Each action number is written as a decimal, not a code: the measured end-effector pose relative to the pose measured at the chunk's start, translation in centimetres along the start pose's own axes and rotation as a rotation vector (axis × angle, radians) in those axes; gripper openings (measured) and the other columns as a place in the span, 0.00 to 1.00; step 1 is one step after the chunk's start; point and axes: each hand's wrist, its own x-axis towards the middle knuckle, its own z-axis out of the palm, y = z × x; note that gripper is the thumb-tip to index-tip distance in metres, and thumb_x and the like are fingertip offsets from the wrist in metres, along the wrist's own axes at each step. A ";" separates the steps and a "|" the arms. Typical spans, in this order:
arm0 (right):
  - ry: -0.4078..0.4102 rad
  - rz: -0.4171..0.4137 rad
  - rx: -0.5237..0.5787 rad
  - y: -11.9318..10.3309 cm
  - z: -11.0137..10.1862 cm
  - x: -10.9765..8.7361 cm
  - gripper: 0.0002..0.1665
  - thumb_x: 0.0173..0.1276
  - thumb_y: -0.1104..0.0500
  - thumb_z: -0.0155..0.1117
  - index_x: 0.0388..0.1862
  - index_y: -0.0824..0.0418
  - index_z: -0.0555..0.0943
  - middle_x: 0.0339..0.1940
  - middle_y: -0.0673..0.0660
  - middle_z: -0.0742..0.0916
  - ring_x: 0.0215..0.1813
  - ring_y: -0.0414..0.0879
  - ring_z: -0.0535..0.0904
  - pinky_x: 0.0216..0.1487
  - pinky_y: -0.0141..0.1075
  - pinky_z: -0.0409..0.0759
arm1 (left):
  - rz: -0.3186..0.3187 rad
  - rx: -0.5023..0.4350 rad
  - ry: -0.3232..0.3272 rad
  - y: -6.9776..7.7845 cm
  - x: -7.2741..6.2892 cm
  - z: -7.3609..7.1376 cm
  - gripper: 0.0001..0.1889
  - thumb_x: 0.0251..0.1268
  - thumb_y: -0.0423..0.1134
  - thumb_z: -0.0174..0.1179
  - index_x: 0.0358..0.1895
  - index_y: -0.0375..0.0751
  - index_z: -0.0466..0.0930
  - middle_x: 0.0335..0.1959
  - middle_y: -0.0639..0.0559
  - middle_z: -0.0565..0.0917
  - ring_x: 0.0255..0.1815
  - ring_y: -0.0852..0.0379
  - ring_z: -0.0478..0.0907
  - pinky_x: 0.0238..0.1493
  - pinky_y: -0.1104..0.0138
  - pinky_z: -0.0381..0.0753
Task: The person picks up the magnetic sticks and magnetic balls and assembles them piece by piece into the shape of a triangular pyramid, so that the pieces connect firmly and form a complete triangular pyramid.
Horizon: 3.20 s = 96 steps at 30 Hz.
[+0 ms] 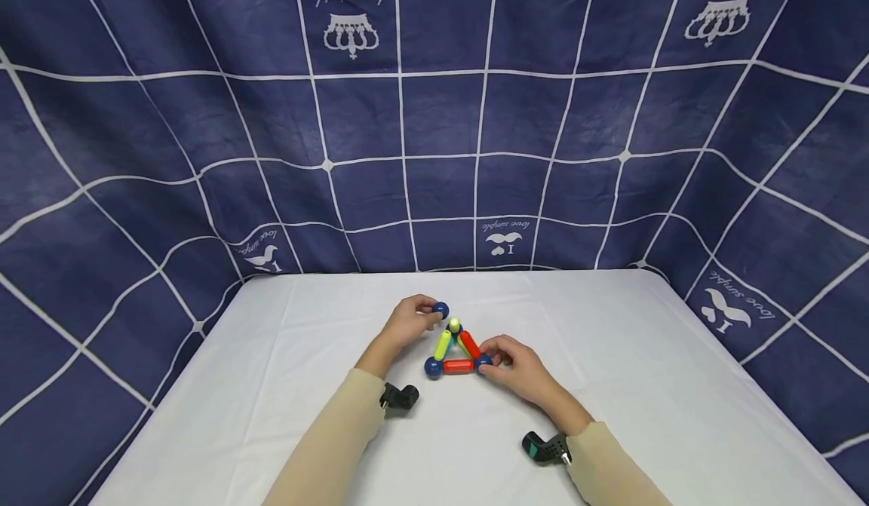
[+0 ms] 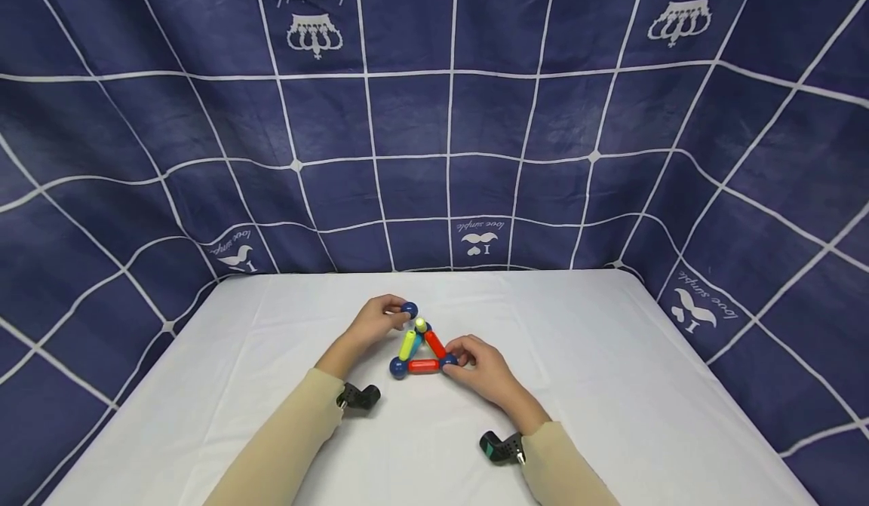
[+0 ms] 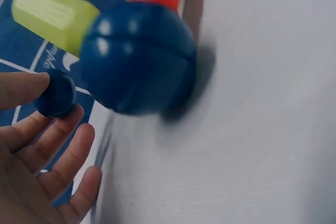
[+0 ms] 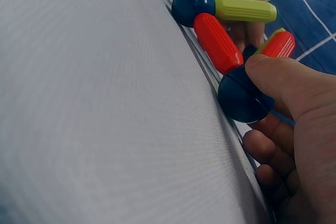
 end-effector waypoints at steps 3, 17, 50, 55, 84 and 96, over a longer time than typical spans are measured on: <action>0.000 -0.002 0.001 0.0 -0.1 0.0 0.16 0.61 0.54 0.75 0.47 0.49 0.83 0.37 0.46 0.84 0.38 0.39 0.76 0.42 0.29 0.74 | 0.007 -0.069 0.013 0.2 -0.7 -0.1 0.17 0.65 0.38 0.65 0.55 0.38 0.80 0.47 0.44 0.83 0.38 0.52 0.85 0.38 0.64 0.81; 0.003 0.002 -0.002 0.0 -0.1 0.0 0.16 0.61 0.54 0.75 0.48 0.49 0.82 0.37 0.47 0.84 0.38 0.40 0.75 0.42 0.29 0.74 | 0.052 -0.150 0.064 1.6 -3.7 -0.3 0.17 0.65 0.40 0.65 0.57 0.45 0.81 0.51 0.47 0.83 0.40 0.57 0.81 0.41 0.61 0.82; -0.003 -0.015 -0.006 0.0 0.0 -0.3 0.17 0.62 0.53 0.74 0.49 0.49 0.82 0.40 0.46 0.85 0.38 0.39 0.76 0.42 0.29 0.74 | 0.206 -0.026 0.044 2.5 -6.6 1.2 0.17 0.67 0.37 0.65 0.58 0.45 0.81 0.55 0.46 0.82 0.49 0.51 0.80 0.45 0.63 0.83; -0.003 -0.033 -0.006 0.0 0.0 -0.3 0.16 0.62 0.53 0.74 0.49 0.48 0.82 0.41 0.46 0.86 0.38 0.38 0.76 0.42 0.29 0.74 | 0.218 -0.030 0.029 2.4 -6.7 1.2 0.18 0.67 0.38 0.65 0.59 0.46 0.81 0.55 0.46 0.82 0.50 0.51 0.81 0.45 0.63 0.84; 0.090 0.044 0.029 -1.0 1.2 0.1 0.12 0.66 0.55 0.71 0.48 0.45 0.86 0.40 0.47 0.85 0.37 0.39 0.76 0.40 0.29 0.75 | 0.273 0.002 -0.019 2.2 -7.1 1.7 0.19 0.67 0.39 0.66 0.60 0.49 0.80 0.55 0.46 0.80 0.47 0.52 0.82 0.48 0.61 0.83; -0.055 -0.012 0.027 0.0 -0.2 0.0 0.22 0.62 0.52 0.74 0.55 0.49 0.81 0.47 0.48 0.87 0.42 0.40 0.77 0.45 0.30 0.75 | 0.209 0.103 -0.124 -0.4 -7.7 0.0 0.24 0.59 0.39 0.72 0.59 0.44 0.78 0.52 0.46 0.82 0.47 0.54 0.79 0.43 0.66 0.80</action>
